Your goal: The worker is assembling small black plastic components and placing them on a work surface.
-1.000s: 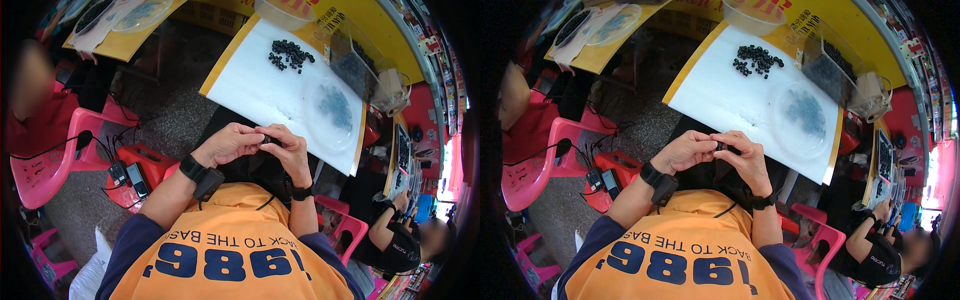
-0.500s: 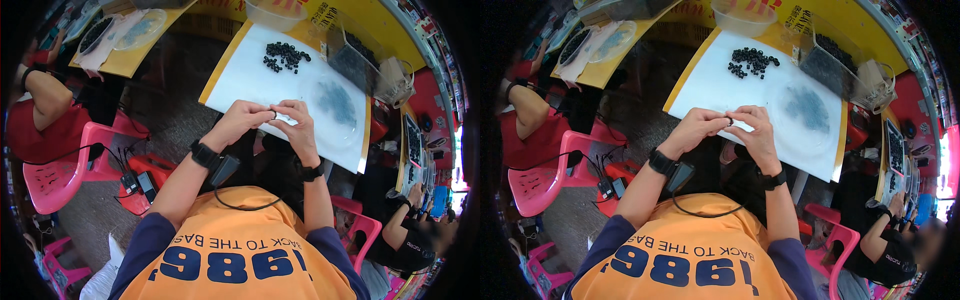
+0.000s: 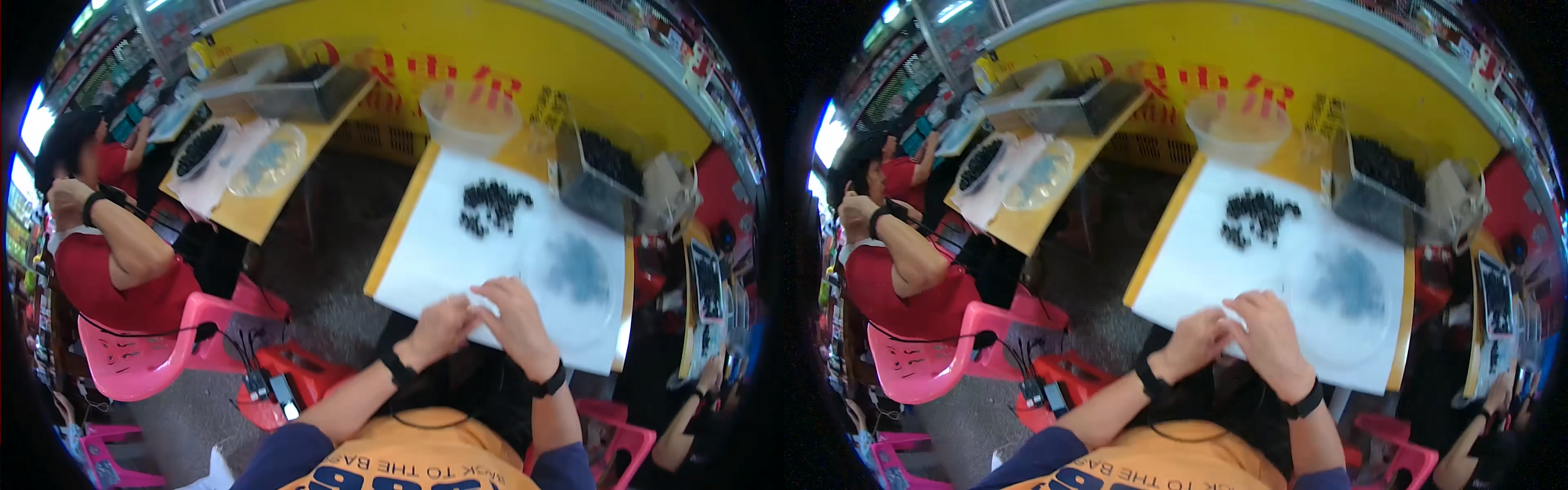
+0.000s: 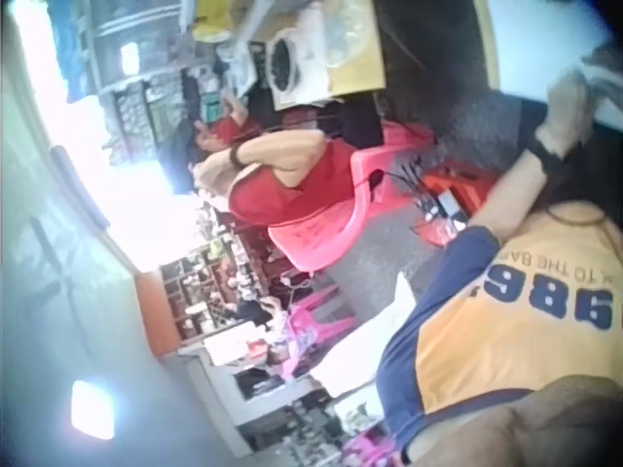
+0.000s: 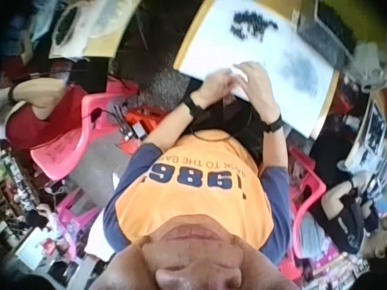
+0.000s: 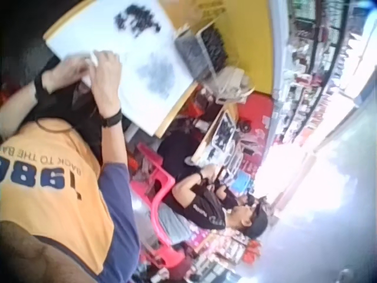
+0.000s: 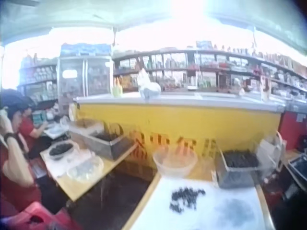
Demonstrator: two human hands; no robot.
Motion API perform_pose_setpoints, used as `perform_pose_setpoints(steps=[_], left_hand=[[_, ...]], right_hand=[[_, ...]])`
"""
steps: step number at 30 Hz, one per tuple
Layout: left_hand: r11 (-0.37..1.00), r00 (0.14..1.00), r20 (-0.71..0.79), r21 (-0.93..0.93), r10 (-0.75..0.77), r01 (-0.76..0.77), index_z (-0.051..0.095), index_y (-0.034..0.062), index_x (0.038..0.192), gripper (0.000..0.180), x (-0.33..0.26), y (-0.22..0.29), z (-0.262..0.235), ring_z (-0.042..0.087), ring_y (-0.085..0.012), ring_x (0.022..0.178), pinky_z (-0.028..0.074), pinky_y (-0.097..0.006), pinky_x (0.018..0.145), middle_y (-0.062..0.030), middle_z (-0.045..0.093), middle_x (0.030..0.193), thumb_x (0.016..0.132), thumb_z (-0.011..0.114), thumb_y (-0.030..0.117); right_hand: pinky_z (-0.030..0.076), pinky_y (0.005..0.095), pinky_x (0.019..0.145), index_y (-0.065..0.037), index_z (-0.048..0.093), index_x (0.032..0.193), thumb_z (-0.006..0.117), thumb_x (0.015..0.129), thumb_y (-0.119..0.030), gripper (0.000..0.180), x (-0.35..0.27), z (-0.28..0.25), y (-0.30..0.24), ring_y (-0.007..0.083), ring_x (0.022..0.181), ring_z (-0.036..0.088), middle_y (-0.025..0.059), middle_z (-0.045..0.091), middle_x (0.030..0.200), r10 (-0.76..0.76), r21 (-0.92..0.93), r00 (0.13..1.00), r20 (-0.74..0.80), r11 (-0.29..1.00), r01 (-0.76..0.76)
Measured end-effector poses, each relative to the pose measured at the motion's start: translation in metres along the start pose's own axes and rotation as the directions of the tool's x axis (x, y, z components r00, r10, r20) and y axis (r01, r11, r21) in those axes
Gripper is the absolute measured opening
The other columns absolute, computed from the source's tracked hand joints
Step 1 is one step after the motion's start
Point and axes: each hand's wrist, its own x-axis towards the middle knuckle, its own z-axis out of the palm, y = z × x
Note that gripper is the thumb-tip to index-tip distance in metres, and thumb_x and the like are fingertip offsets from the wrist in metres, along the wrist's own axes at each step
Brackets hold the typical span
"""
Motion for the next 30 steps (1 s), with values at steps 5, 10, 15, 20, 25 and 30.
perform_pose_setpoints(steps=[5, 10, 15, 20, 25, 30], left_hand=[[0.997, 0.999, 0.04, -0.078, -0.004, 0.007, 0.069, 0.006, 0.096, 0.015, 0.0, 0.001, -0.007, 0.065, -0.0342, 0.089, 0.054, -0.041, 0.073, -0.0131, 0.066, 0.096, 0.083, 0.072, 0.013], [0.991, 0.998, 0.032, -0.125, -0.045, 0.049, 0.067, 0.0049, 0.095, 0.014, -0.003, -0.006, 0.005, 0.065, -0.0339, 0.087, 0.053, -0.041, 0.072, -0.0141, 0.065, 0.09, 0.084, 0.069, 0.012], [0.925, 0.994, -0.07, -0.375, -0.086, 0.054, 0.063, 0.0044, 0.095, 0.012, -0.008, -0.018, 0.016, 0.066, -0.0336, 0.083, 0.053, -0.041, 0.068, -0.0155, 0.065, 0.085, 0.084, 0.064, 0.007], [0.971, 0.992, -0.123, -0.239, -0.002, -0.028, 0.062, 0.0047, 0.096, 0.014, -0.017, -0.026, 0.026, 0.066, -0.0323, 0.086, 0.053, -0.04, 0.072, -0.0148, 0.065, 0.089, 0.082, 0.063, 0.004], [0.992, 0.991, -0.091, -0.07, 0.097, -0.104, 0.061, 0.0019, 0.1, 0.017, -0.019, -0.028, 0.037, 0.064, -0.0288, 0.098, 0.051, -0.039, 0.083, -0.0164, 0.064, 0.097, 0.084, 0.056, 0.002], [0.995, 0.984, -0.148, 0.0, 0.095, -0.096, 0.061, 0.003, 0.102, 0.019, -0.017, -0.023, 0.032, 0.064, -0.0289, 0.098, 0.051, -0.04, 0.083, -0.0167, 0.063, 0.097, 0.084, 0.057, 0.003]], right_hand=[[0.048, 0.0379, 0.094, -0.003, 0.068, 0.113, 0.07, 0.088, -0.016, 0.028, 0.04, 0.035, 0.003, 0.0328, 0.108, 0.06, 0.0161, 0.066, 0.112, 0.022, 0.299, 1.0, 0.02, 0.954, -0.026], [0.046, 0.0397, 0.099, -0.003, 0.061, 0.126, 0.061, 0.089, -0.013, 0.038, 0.05, 0.045, 0.02, 0.0357, 0.114, 0.057, 0.0181, 0.062, 0.123, -0.202, 0.375, 0.973, 0.11, 0.915, 0.147], [0.048, 0.0393, 0.096, -0.003, 0.062, 0.124, 0.053, 0.089, -0.011, 0.038, 0.049, 0.055, 0.022, 0.0354, 0.108, 0.06, 0.0185, 0.063, 0.119, -0.165, 0.459, 0.952, 0.259, 0.888, 0.029], [0.05, 0.0381, 0.088, -0.001, 0.065, 0.118, 0.047, 0.089, -0.011, 0.036, 0.052, 0.063, 0.024, 0.0328, 0.097, 0.063, 0.0167, 0.068, 0.108, -0.215, 0.491, 0.934, 0.287, 0.87, 0.05], [0.051, 0.0384, 0.085, -0.001, 0.068, 0.111, 0.047, 0.091, -0.016, 0.032, 0.057, 0.06, 0.016, 0.0324, 0.091, 0.063, 0.016, 0.069, 0.099, -0.199, 0.466, 0.916, 0.347, 0.885, 0.016], [0.05, 0.0398, 0.081, -0.001, 0.068, 0.108, 0.047, 0.091, -0.017, 0.032, 0.058, 0.061, 0.018, 0.0328, 0.085, 0.062, 0.0167, 0.067, 0.094, -0.221, 0.476, 0.924, 0.312, 0.878, 0.05]])
